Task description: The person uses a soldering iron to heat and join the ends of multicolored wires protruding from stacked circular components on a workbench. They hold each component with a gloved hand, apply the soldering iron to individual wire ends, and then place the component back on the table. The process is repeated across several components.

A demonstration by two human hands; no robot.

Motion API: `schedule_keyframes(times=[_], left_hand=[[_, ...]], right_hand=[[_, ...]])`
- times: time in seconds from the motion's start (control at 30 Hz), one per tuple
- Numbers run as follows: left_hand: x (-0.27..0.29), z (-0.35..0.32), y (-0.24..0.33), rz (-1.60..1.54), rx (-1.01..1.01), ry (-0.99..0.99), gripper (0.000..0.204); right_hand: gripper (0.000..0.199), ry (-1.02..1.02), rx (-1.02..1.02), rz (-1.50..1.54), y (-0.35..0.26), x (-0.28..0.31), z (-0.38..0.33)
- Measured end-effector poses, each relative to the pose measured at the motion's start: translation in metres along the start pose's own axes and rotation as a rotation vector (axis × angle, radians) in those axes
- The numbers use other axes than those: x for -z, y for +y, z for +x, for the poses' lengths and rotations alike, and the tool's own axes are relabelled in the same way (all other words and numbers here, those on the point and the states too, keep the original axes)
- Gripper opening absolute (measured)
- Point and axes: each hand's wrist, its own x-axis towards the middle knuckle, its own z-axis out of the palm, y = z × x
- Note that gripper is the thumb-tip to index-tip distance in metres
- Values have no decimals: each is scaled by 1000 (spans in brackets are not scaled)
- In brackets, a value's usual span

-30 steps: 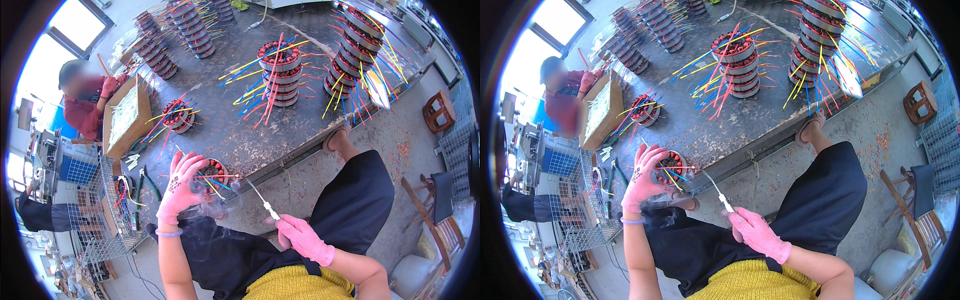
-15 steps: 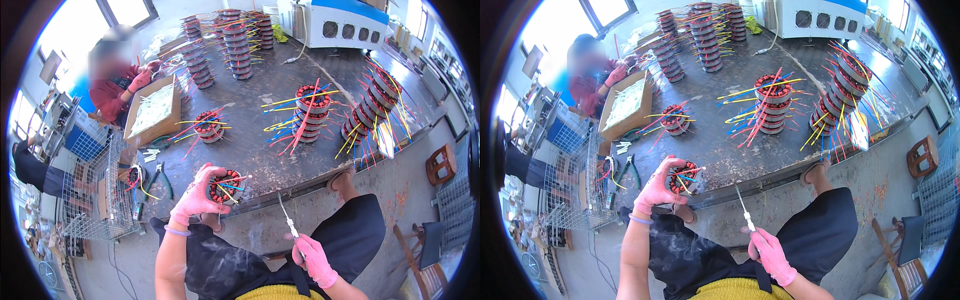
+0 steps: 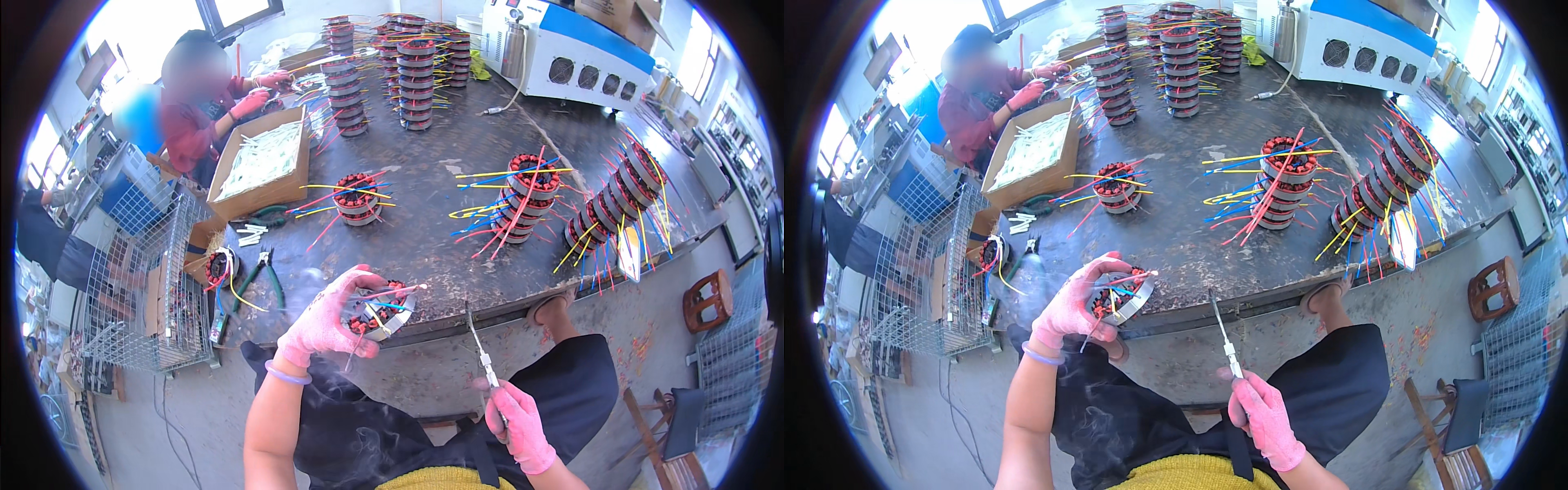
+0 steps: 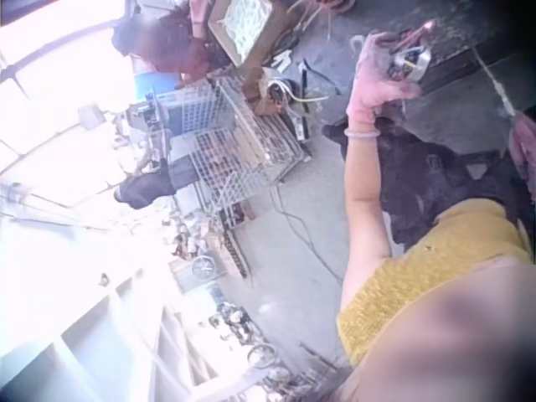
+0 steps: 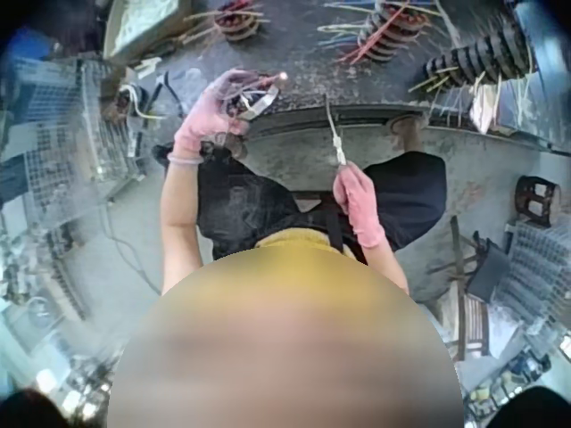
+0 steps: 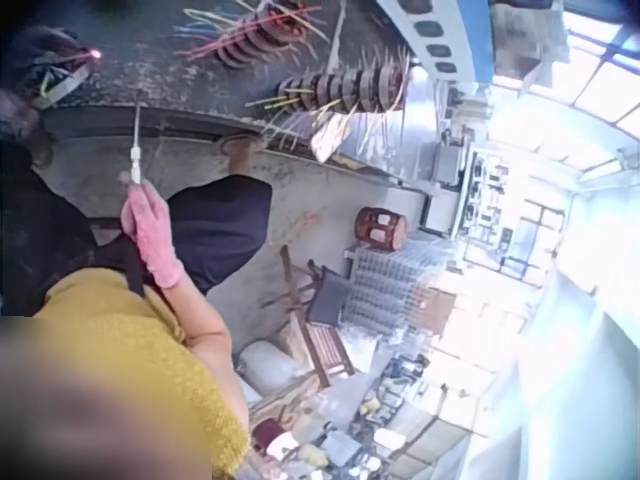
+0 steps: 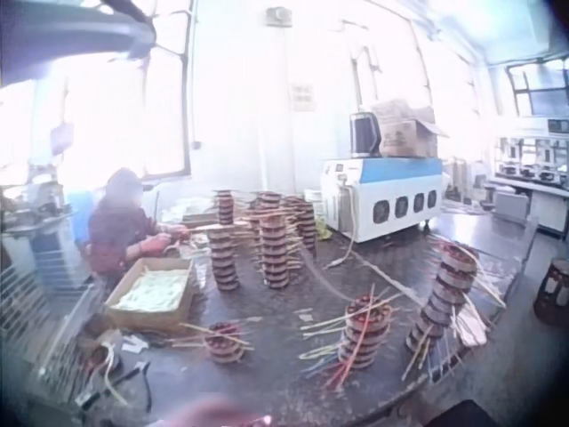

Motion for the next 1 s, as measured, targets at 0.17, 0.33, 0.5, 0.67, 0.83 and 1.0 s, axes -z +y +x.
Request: schedule_keyframes(times=[0.17, 0.33, 0.5, 0.67, 0.83, 1.0], left_hand=[[6, -1, -4, 82, -58, -56, 100], [4, -3, 1, 173, -133, -58, 95], [1, 7, -6, 595, -218, 11, 95], [-2, 18, -13, 734, -282, -24, 81], [-6, 28, -16, 774, -252, -87, 80], [-6, 26, -15, 825, -248, -73, 80]], right_hand=[[42, -9, -17, -15, -6, -6, -3], [40, -61, -27, 13, -13, -10, -10], [38, -74, -68, 84, 0, -6, 0], [38, -107, -127, 138, 23, -2, 16], [37, -121, -125, 154, 45, 1, 26], [35, -154, -131, 143, 43, 1, 31]])
